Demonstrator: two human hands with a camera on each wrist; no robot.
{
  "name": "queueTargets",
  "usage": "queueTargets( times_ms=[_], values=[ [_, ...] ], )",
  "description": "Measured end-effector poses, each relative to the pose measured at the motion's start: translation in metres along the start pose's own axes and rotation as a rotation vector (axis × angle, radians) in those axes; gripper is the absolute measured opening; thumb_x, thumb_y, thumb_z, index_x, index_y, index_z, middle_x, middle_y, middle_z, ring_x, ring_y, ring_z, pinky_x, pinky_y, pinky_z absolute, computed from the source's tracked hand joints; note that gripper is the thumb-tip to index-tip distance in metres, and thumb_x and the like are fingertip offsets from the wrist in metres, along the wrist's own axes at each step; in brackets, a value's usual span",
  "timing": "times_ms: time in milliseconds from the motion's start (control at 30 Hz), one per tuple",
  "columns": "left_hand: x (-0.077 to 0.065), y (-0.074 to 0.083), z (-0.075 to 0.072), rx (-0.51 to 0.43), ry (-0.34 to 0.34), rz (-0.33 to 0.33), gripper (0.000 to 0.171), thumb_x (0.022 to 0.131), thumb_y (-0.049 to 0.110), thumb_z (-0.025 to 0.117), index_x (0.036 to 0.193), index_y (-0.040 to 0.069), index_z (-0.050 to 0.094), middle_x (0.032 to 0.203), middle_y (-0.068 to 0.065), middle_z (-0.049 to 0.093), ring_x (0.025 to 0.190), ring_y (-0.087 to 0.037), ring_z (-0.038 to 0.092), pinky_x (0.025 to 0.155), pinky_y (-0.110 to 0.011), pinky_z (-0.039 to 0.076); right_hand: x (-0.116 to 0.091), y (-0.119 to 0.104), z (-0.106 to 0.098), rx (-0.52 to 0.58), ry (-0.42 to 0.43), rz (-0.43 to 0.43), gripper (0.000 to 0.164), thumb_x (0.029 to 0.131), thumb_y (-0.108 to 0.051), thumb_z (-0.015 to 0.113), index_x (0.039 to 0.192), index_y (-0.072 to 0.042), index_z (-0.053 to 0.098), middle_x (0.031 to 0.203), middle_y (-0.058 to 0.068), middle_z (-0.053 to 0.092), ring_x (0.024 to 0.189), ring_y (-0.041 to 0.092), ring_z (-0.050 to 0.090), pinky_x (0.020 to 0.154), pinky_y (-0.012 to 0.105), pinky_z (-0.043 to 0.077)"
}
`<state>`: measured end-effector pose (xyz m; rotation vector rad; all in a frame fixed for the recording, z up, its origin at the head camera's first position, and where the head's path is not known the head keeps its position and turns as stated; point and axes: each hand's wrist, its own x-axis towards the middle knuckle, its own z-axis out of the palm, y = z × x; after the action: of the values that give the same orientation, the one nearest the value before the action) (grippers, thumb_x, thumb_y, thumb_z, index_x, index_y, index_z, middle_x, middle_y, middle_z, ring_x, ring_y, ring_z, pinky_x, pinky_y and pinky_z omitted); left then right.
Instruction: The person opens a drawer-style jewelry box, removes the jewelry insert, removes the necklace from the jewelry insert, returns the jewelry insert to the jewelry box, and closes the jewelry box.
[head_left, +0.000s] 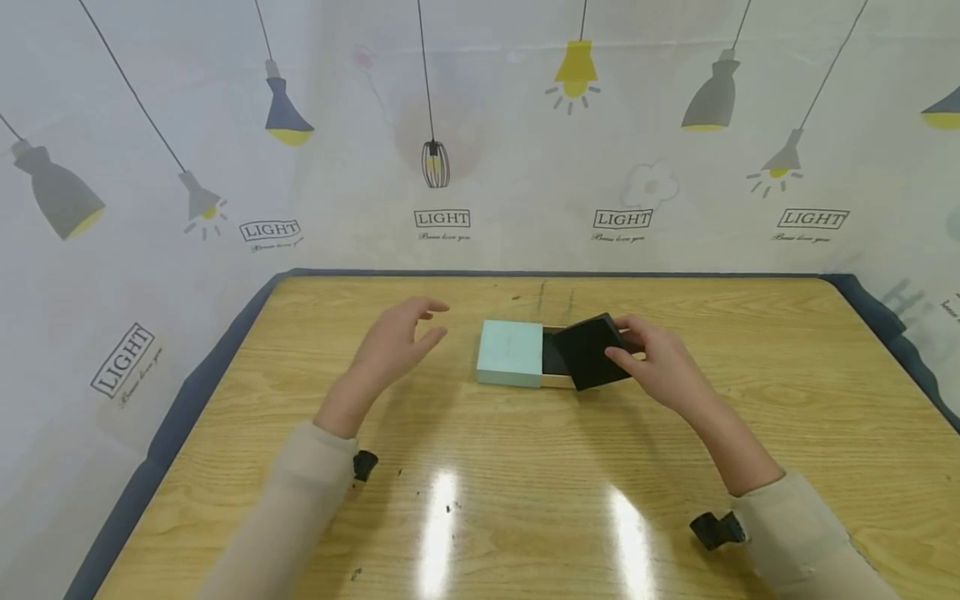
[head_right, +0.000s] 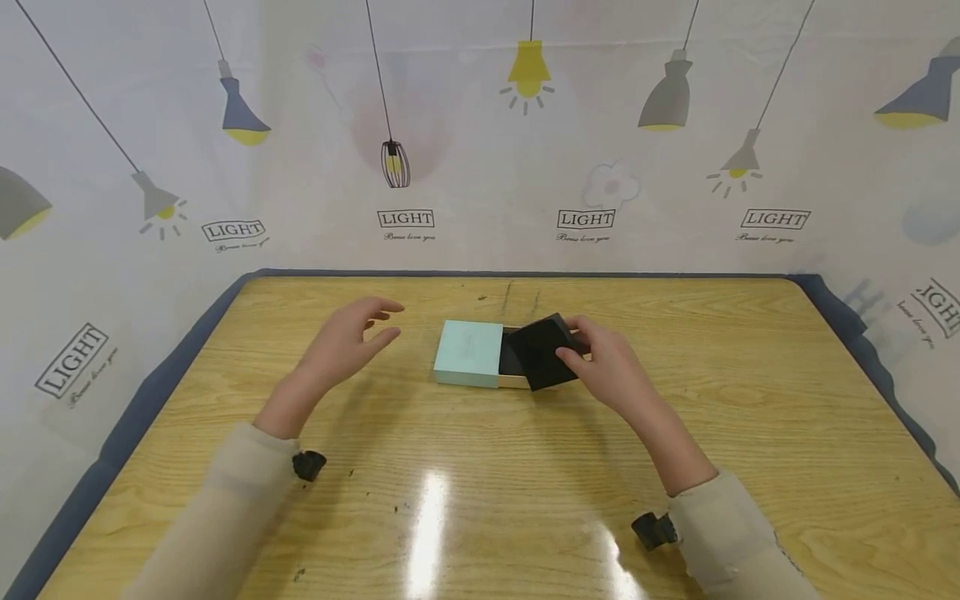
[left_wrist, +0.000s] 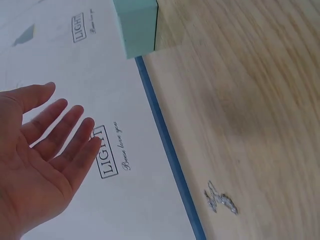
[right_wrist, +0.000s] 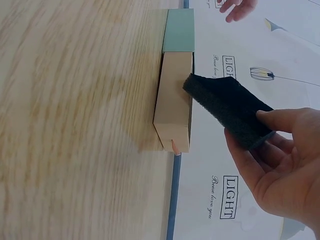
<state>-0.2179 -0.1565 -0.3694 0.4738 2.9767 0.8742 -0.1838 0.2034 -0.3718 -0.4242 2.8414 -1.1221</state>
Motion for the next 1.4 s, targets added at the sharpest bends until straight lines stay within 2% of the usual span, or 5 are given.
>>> queueTargets(
  times_ms=[267, 433, 967, 1167, 1400],
  values=[
    [0.005, 0.020, 0.012, 0.115, -0.113, 0.116, 0.042, 0.099, 0.026, 0.062, 0.139, 0.015, 0.055, 0.146, -0.005, 0.055, 0.138, -0.026, 0.049, 0.117, -0.045, 0.040, 0.002, -0.004, 0.001, 0.029, 0.016, 0.034, 0.040, 0.102, -0.018, 0.058, 0.137, -0.001, 0.051, 0.129, 0.026, 0.064, 0.120, 0.043, 0.061, 0.093, 0.056, 0.055],
    [0.009, 0.026, 0.022, 0.146, -0.172, 0.150, 0.043, 0.098, 0.025, 0.064, 0.139, 0.017, 0.056, 0.147, -0.003, 0.054, 0.141, -0.024, 0.046, 0.119, -0.044, 0.037, 0.004, -0.004, 0.002, 0.035, 0.027, 0.047, 0.040, 0.102, -0.019, 0.058, 0.138, -0.002, 0.050, 0.132, 0.026, 0.062, 0.122, 0.043, 0.060, 0.095, 0.057, 0.054],
    [0.021, 0.040, 0.053, 0.255, -0.252, 0.262, 0.043, 0.096, 0.023, 0.067, 0.138, 0.021, 0.057, 0.144, 0.001, 0.056, 0.135, -0.020, 0.051, 0.112, -0.037, 0.046, 0.011, -0.002, 0.005, 0.043, 0.060, 0.037, 0.043, 0.102, -0.020, 0.057, 0.140, -0.001, 0.049, 0.128, 0.026, 0.062, 0.118, 0.042, 0.061, 0.091, 0.054, 0.055],
    [0.025, 0.044, 0.061, 0.280, -0.284, 0.278, 0.044, 0.096, 0.023, 0.067, 0.139, 0.023, 0.056, 0.146, 0.002, 0.054, 0.133, -0.018, 0.053, 0.108, -0.035, 0.049, 0.013, 0.000, 0.007, 0.035, 0.072, 0.030, 0.041, 0.102, -0.019, 0.057, 0.138, 0.000, 0.051, 0.125, 0.024, 0.062, 0.113, 0.041, 0.063, 0.085, 0.050, 0.057],
    [0.027, 0.048, 0.064, 0.279, -0.304, 0.284, 0.036, 0.095, 0.019, 0.068, 0.131, 0.021, 0.063, 0.142, 0.000, 0.056, 0.129, -0.020, 0.056, 0.102, -0.034, 0.052, 0.017, 0.003, 0.010, 0.045, 0.080, 0.055, 0.041, 0.102, -0.018, 0.057, 0.138, 0.000, 0.050, 0.126, 0.023, 0.060, 0.111, 0.041, 0.064, 0.084, 0.050, 0.058]
  ],
)
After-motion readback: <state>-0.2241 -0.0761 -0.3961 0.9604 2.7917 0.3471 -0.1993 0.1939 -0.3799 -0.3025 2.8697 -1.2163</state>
